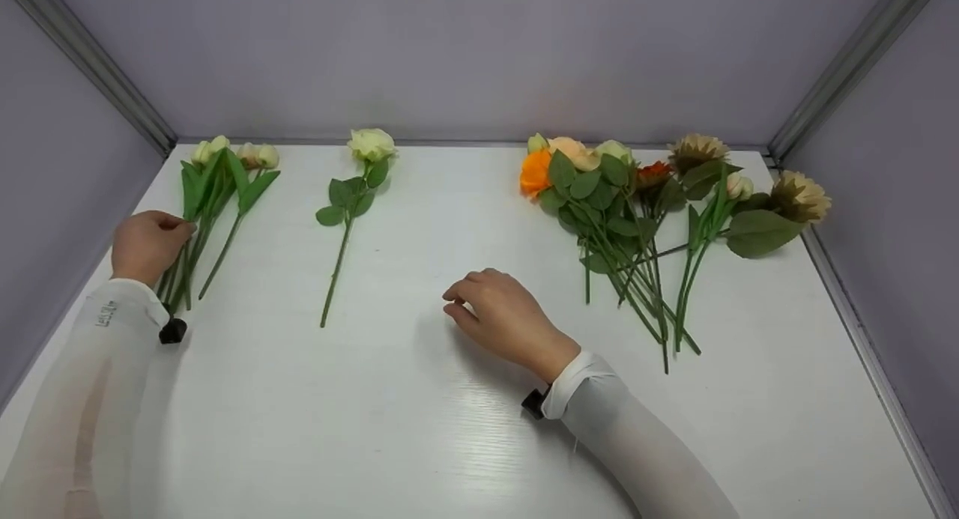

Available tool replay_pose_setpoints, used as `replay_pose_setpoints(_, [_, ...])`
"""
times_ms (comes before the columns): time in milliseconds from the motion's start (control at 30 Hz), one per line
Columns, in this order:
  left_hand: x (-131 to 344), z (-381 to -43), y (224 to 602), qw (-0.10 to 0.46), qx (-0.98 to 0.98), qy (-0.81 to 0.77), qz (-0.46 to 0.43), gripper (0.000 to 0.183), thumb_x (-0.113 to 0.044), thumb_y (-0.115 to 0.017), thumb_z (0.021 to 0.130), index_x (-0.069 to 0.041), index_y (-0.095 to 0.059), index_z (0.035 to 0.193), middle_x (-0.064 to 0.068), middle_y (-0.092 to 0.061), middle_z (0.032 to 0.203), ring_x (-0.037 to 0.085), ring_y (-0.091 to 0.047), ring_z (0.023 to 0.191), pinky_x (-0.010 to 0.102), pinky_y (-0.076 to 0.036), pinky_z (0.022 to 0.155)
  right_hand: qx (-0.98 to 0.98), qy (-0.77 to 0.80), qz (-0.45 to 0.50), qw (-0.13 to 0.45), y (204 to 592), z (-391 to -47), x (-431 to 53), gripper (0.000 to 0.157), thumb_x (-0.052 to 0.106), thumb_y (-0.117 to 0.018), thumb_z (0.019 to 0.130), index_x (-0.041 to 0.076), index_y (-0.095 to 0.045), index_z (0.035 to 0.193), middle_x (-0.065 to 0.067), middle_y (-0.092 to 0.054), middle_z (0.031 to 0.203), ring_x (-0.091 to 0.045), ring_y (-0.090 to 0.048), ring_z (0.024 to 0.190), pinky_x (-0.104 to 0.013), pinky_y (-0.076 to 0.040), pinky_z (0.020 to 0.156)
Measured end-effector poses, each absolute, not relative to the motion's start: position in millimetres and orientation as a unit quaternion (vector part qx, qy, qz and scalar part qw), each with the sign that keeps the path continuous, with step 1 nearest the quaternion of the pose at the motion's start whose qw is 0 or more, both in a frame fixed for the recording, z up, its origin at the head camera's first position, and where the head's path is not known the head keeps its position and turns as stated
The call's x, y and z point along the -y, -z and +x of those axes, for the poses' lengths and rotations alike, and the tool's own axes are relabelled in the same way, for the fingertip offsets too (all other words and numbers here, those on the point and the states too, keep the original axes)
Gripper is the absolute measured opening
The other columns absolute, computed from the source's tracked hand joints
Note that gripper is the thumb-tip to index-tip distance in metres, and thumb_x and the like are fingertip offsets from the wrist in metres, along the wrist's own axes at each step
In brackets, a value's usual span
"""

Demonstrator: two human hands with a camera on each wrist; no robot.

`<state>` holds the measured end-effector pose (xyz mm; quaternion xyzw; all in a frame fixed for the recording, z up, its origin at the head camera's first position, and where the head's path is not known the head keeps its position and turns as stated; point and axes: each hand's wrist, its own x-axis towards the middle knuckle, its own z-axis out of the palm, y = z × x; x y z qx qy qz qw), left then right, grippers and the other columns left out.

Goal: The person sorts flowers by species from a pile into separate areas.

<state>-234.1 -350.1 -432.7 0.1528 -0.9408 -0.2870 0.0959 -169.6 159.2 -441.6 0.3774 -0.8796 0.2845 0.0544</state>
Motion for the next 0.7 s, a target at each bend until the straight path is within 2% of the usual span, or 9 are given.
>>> replay_pose_setpoints(300, [350,-232,429,0.094,0.94,0.285,0.163,0.038,-0.028,-0.05,0.096,0.002,-0.058,0.118,0.021,-0.059,0.106,0.034,-0.056,0.086,0.047,-0.045,0.07,0.887,-0.279,0.367,0.032,441,-171,-159,0.021,0.024,-0.061,0.091,0.011,-0.069,0.105,0.01,-0.063,0.096,-0.024,-0.059,0.093,-0.034,-0.046,0.08])
replay_pose_setpoints(533, [336,-241,423,0.127,0.937,0.291,0.147,0.044,-0.032,-0.053,0.094,0.001,-0.055,0.123,0.02,-0.057,0.111,0.034,-0.054,0.094,0.049,-0.044,0.077,0.893,-0.287,0.346,0.022,446,-178,-165,0.021,0.024,-0.06,0.091,0.012,-0.07,0.106,0.011,-0.063,0.095,-0.025,-0.06,0.093,-0.036,-0.046,0.08])
replay_pose_setpoints(700, [315,-251,419,0.145,0.941,0.287,0.106,0.046,-0.035,-0.054,0.094,-0.001,-0.055,0.125,0.019,-0.053,0.115,0.036,-0.05,0.104,0.05,-0.04,0.085,0.908,-0.294,0.298,-0.009,447,-184,-173,0.024,0.027,-0.059,0.092,0.012,-0.069,0.107,0.009,-0.064,0.097,-0.02,-0.059,0.096,-0.039,-0.045,0.083])
